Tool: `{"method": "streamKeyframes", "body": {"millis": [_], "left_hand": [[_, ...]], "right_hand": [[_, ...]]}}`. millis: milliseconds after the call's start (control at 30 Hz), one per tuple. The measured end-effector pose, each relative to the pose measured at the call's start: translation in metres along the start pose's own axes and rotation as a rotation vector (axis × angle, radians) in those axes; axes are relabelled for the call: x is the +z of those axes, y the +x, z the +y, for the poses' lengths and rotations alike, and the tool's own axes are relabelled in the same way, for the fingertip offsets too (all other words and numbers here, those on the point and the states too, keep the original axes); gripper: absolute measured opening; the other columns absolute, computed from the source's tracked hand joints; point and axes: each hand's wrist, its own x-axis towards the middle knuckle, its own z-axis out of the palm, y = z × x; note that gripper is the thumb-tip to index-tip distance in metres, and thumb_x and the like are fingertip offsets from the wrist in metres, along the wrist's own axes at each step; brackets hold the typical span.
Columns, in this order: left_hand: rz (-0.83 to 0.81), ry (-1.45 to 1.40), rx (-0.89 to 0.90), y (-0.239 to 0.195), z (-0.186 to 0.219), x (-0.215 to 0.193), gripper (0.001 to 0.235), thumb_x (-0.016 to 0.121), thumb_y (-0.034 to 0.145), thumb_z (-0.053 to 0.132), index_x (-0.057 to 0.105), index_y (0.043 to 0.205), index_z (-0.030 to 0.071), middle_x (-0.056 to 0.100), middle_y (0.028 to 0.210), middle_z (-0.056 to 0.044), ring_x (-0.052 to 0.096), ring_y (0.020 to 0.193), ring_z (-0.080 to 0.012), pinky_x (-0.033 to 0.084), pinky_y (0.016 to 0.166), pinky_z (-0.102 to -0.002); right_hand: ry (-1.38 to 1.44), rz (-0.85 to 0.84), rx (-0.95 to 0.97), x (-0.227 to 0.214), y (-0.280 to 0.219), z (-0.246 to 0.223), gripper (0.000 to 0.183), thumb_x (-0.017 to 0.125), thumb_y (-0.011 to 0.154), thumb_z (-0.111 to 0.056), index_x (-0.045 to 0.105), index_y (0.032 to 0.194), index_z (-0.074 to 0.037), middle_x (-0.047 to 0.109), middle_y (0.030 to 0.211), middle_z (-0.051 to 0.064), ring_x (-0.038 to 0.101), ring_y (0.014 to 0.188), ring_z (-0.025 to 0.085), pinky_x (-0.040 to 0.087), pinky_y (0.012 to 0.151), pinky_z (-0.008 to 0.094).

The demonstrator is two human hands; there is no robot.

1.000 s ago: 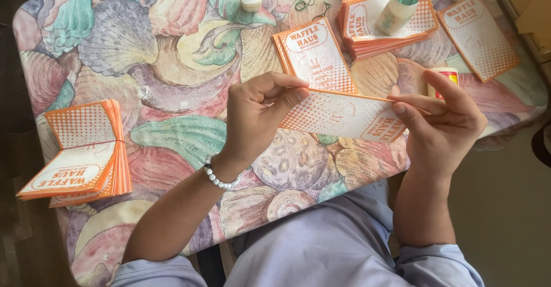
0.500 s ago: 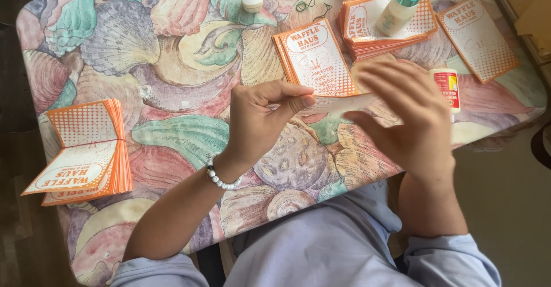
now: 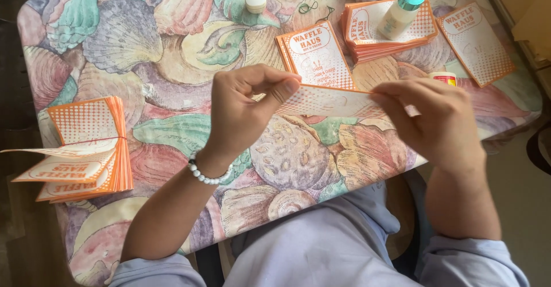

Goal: Gluing and folding paper bags at a workstation

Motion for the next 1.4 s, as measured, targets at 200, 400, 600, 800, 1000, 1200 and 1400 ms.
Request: {"method": "streamKeyframes", "body": {"millis": [200, 400, 600, 800, 1000, 1200, 1400], "left_hand": [[0.013, 0.008, -0.036, 0.002, 0.003, -0.003, 0.013, 0.076, 0.094, 0.014, 0.077, 0.098, 0.002, 0.079, 0.092, -0.010, 0.076, 0.084, -0.0131, 0.061, 0.071, -0.020], [-0.013, 0.074, 0.049, -0.001, 0.000, 0.003, 0.015, 0.075, 0.095, 0.017, 0.077, 0.097, 0.003, 0.079, 0.091, -0.009, 0.077, 0.082, -0.0146, 0.062, 0.068, -0.021], [-0.082, 0.231, 0.245, -0.003, 0.002, 0.002, 0.013, 0.076, 0.094, 0.017, 0.079, 0.095, 0.004, 0.080, 0.090, -0.008, 0.078, 0.077, -0.0153, 0.054, 0.066, -0.023], [-0.066, 0.193, 0.236, 0.001, 0.006, -0.010, 0.013, 0.075, 0.095, 0.013, 0.078, 0.095, 0.001, 0.079, 0.091, -0.012, 0.080, 0.081, -0.0198, 0.062, 0.063, -0.022], [0.007, -0.074, 0.150, 0.009, -0.024, 0.026, 0.012, 0.072, 0.098, 0.015, 0.075, 0.099, 0.003, 0.078, 0.090, -0.010, 0.076, 0.081, -0.0171, 0.059, 0.067, -0.018], [0.135, -0.514, -0.345, 0.012, -0.056, 0.100, 0.016, 0.081, 0.092, 0.021, 0.080, 0.105, 0.012, 0.081, 0.087, -0.001, 0.074, 0.088, -0.0090, 0.062, 0.069, -0.035], [0.145, -0.662, -0.540, 0.005, -0.078, 0.114, 0.026, 0.081, 0.092, 0.030, 0.080, 0.113, 0.015, 0.081, 0.100, -0.005, 0.075, 0.100, -0.0178, 0.049, 0.098, -0.047]], "right_hand": [[-0.102, -0.021, 0.162, -0.029, -0.041, 0.027, 0.005, 0.081, 0.106, -0.004, 0.077, 0.106, 0.000, 0.074, 0.090, 0.009, 0.063, 0.072, 0.020, 0.047, 0.070, 0.033], [-0.178, 0.059, 0.076, -0.028, -0.009, 0.004, 0.004, 0.073, 0.115, 0.013, 0.077, 0.115, 0.015, 0.078, 0.119, 0.026, 0.074, 0.106, 0.039, 0.056, 0.095, 0.046], [-0.067, -0.037, -0.154, 0.029, 0.046, -0.030, 0.058, 0.084, 0.090, -0.045, 0.072, 0.126, -0.002, 0.078, 0.115, 0.015, 0.076, 0.105, 0.032, 0.058, 0.092, 0.044], [0.102, -0.097, -0.036, -0.001, 0.013, 0.018, 0.015, 0.081, 0.098, -0.019, 0.076, 0.087, -0.010, 0.051, 0.059, 0.003, 0.043, 0.052, 0.019, 0.041, 0.060, 0.036], [0.385, 0.249, 0.648, 0.025, -0.080, 0.079, 0.028, 0.057, 0.123, -0.013, 0.073, 0.107, 0.004, 0.074, 0.101, 0.015, 0.070, 0.089, 0.016, 0.050, 0.072, 0.025], [1.356, 0.293, 0.656, 0.113, -0.078, 0.035, 0.102, 0.064, 0.086, -0.058, 0.019, 0.165, -0.012, 0.047, 0.152, 0.030, 0.053, 0.132, 0.052, 0.039, 0.109, 0.068], [1.264, 0.803, 0.652, 0.084, -0.052, 0.075, 0.044, 0.059, 0.105, -0.003, 0.045, 0.147, -0.004, 0.062, 0.137, 0.018, 0.065, 0.125, 0.033, 0.054, 0.114, 0.054]]}}
